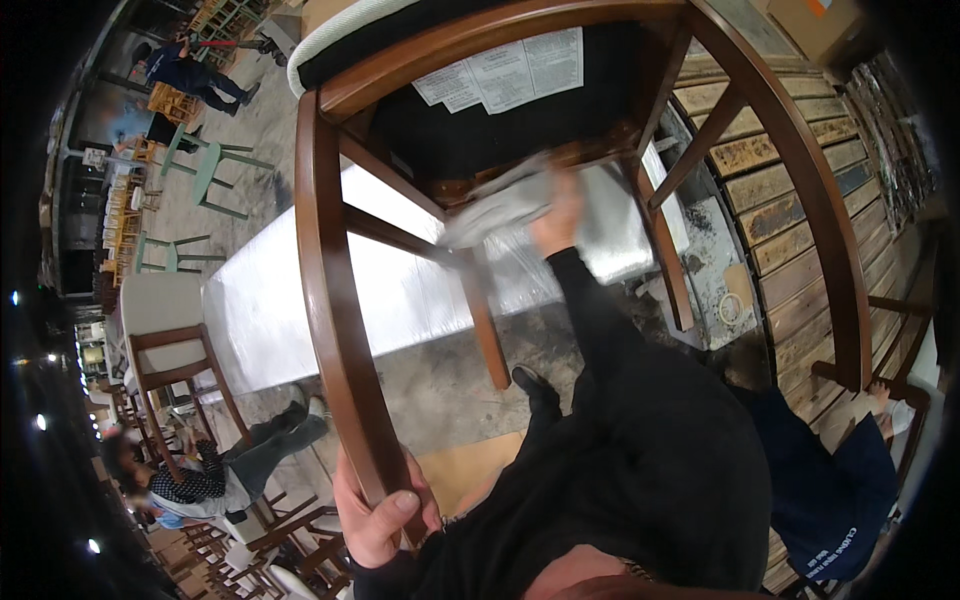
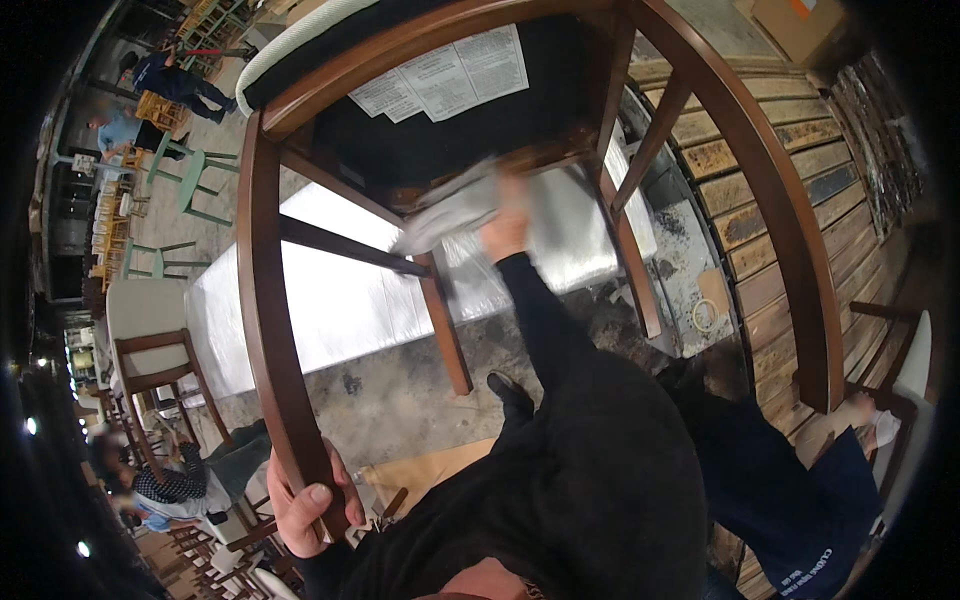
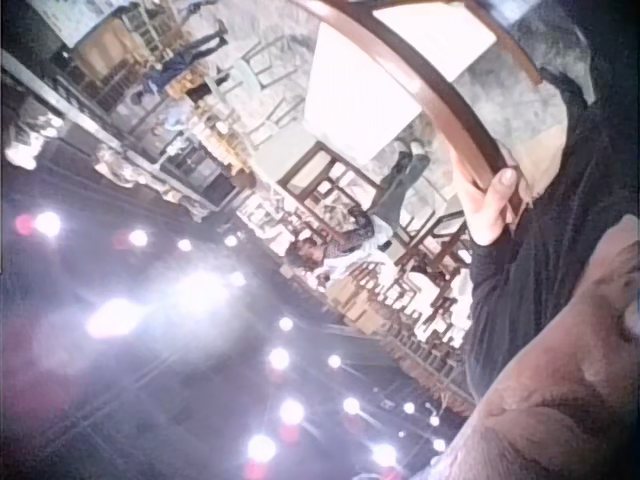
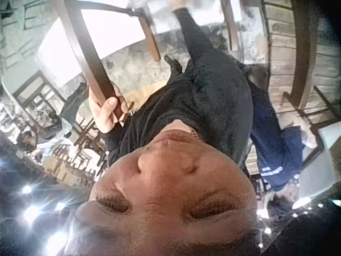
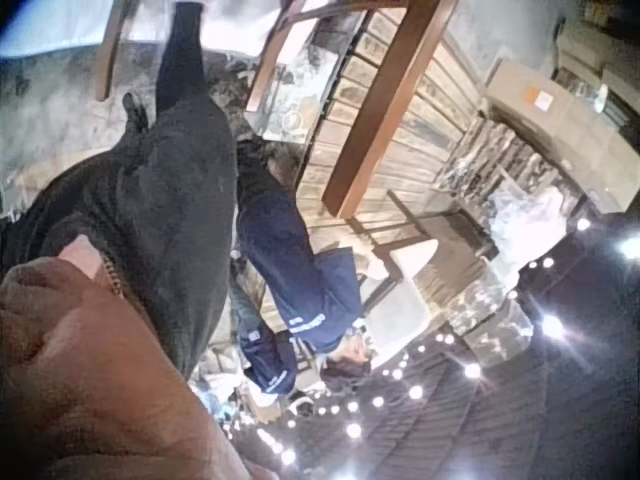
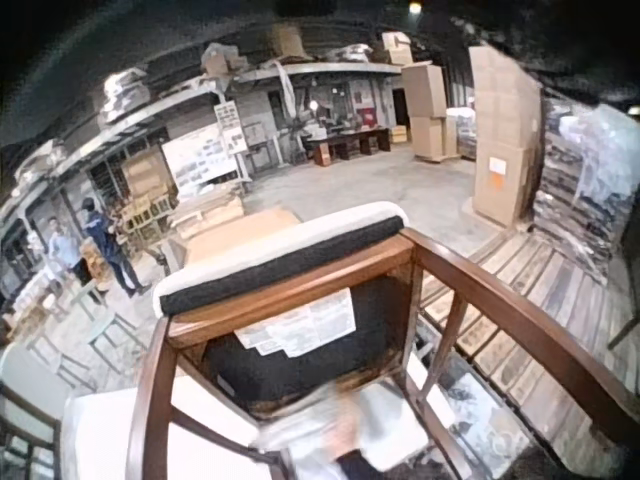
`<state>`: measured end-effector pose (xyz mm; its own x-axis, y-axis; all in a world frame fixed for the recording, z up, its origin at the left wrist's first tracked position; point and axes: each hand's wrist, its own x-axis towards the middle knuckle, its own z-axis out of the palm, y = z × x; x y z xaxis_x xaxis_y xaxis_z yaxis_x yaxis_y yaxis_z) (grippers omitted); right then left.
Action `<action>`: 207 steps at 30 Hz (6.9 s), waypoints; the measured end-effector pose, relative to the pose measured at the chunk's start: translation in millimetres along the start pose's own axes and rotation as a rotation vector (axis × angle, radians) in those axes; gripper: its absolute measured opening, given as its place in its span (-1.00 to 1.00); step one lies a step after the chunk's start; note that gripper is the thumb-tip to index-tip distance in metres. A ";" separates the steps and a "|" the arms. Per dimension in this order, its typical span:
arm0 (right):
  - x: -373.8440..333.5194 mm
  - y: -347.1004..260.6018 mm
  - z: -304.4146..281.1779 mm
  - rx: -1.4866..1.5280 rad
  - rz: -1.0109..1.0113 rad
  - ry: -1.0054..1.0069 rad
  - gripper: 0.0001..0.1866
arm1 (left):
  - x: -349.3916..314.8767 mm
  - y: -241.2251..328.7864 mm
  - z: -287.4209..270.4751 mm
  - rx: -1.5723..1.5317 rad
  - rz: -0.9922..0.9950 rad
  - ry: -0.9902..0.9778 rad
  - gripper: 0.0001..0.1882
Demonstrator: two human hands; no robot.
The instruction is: The person wipes the wooden frame of a dining chair with a cloth, then places it on a wooden pallet. The person repeats this process with several chairs, wiping each frame and stacking them on the pallet.
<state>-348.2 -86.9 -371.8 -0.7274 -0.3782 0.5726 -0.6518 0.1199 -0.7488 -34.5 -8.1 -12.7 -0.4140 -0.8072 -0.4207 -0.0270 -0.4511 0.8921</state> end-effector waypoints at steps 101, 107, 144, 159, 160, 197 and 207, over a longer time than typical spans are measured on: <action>-143.8 -23.7 100.6 0.122 0.286 -0.439 -0.40 | 17.3 -9.4 -2.4 -0.022 -0.001 -0.045 -0.30; -250.1 -68.9 -69.7 -0.230 -0.102 -1.422 -0.68 | 15.1 -11.2 4.7 0.020 -0.007 -0.021 -0.31; -13.2 114.2 -284.8 -0.558 0.653 -0.756 -0.33 | 23.9 12.6 21.7 0.266 -0.049 0.061 -0.25; 72.1 106.7 -177.1 -0.175 0.606 -0.221 -0.60 | 26.1 4.2 21.2 0.199 0.018 0.054 -0.44; 66.1 110.1 -177.8 -0.191 0.523 -0.216 -0.64 | 25.4 4.8 20.6 0.193 0.001 0.051 -0.43; 353.4 -47.6 -297.8 0.021 0.141 -0.182 -0.66 | 47.9 0.3 -7.2 0.249 0.097 -0.148 0.00; 237.6 -211.1 -37.2 -0.489 -0.509 -0.506 -0.73 | 52.3 -0.1 -11.3 0.055 0.113 -0.286 0.03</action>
<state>-391.5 -167.9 -65.2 -0.2149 -0.8421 0.4947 -0.9756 0.1621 -0.1479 -45.8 -54.5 -36.7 -0.6560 -0.7077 -0.2624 -0.0124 -0.3374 0.9413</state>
